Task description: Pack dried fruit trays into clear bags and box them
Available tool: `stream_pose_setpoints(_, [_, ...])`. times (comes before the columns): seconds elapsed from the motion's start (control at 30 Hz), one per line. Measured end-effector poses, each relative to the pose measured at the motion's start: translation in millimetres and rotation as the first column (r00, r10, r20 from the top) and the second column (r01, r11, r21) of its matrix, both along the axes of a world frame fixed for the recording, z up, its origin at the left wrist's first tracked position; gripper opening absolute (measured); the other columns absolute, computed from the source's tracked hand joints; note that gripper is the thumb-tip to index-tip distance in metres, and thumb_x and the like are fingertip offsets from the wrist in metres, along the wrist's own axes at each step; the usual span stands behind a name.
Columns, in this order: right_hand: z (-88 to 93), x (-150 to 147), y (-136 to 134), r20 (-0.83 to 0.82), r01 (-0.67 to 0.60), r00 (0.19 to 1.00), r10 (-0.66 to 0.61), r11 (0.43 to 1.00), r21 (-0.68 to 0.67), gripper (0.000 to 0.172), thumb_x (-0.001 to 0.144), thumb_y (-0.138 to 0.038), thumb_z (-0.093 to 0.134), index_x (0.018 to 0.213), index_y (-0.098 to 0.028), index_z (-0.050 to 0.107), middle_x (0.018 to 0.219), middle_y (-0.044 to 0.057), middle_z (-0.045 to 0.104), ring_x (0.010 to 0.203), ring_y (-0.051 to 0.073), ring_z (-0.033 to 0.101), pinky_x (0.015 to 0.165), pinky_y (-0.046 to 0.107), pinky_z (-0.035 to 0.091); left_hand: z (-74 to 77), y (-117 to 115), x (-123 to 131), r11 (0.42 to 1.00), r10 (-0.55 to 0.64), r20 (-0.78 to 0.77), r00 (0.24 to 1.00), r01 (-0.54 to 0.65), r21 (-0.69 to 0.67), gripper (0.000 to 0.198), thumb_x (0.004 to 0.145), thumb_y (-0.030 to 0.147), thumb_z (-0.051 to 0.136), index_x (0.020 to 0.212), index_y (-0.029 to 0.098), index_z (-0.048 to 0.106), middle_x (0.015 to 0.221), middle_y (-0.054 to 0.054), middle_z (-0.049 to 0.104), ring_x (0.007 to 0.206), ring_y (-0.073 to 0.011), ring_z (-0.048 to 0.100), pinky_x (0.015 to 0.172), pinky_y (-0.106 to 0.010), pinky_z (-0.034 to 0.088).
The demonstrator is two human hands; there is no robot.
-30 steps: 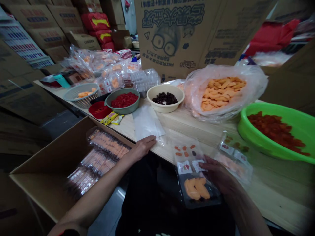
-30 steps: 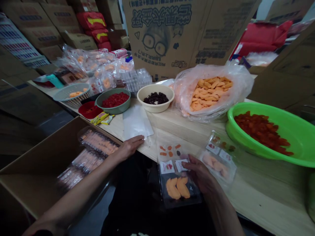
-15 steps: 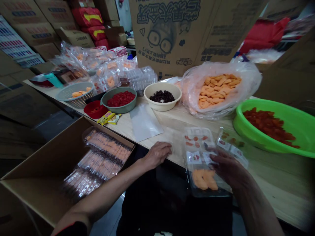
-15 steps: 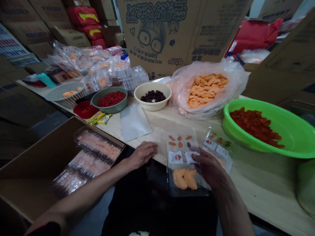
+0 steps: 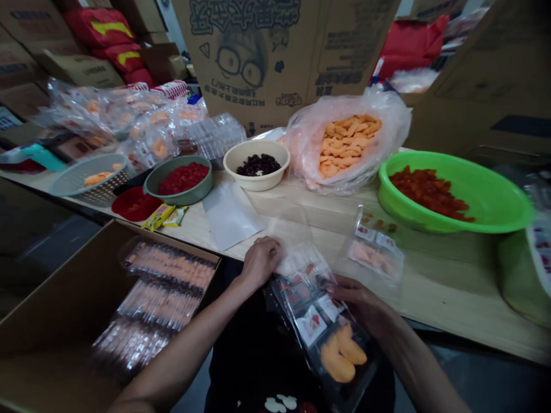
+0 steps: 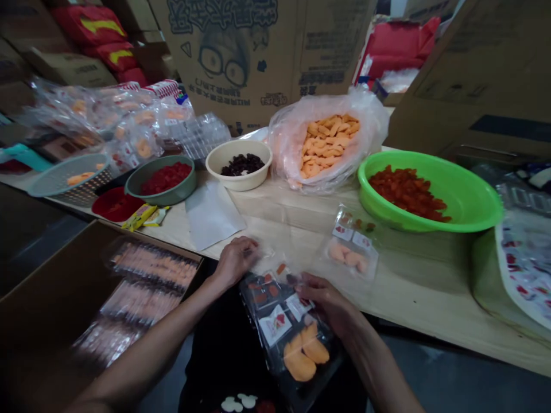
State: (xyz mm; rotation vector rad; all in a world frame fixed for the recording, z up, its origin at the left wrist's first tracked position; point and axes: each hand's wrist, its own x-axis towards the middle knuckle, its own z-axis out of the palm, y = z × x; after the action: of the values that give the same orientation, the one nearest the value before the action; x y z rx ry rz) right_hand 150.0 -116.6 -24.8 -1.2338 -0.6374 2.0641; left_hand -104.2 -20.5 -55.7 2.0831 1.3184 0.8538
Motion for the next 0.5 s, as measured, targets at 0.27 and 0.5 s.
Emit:
stream_pose_setpoints(0.27, [5.7, -7.3, 8.0, -0.007, 0.071, 0.997, -0.071, 0.994, 0.081, 0.042, 0.065, -0.029, 0.082, 0.103, -0.018, 0.068, 0.073, 0.001, 0.070, 0.056, 0.014, 0.063, 0.050, 0.022, 0.049, 2.6, 14.8, -5.1, 0.983, 0.009, 0.205, 0.979, 0.028, -0.179, 0.026, 0.096, 0.031, 0.053, 0.098, 0.018, 0.075, 0.096, -0.006, 0.075, 0.089, -0.0187, 0.069, 0.081, -0.030, 0.053])
stream_pose_setpoints(0.5, [42.1, 9.2, 55.2, 0.137, 0.321, 0.924, -0.356, 0.920, 0.225, 0.041, 0.061, -0.020, 0.081, 0.098, -0.021, 0.065, 0.065, -0.005, 0.061, 0.049, 0.009, 0.055, 0.041, 0.017, 0.042, 43.6, 41.0, 13.4, 0.897, 0.336, 0.230, 0.913, -0.385, 0.216, 0.042, 0.094, 0.035, 0.055, 0.130, 0.013, 0.056, 0.126, -0.016, 0.064, 0.111, -0.0250, 0.062, 0.098, -0.040, 0.048])
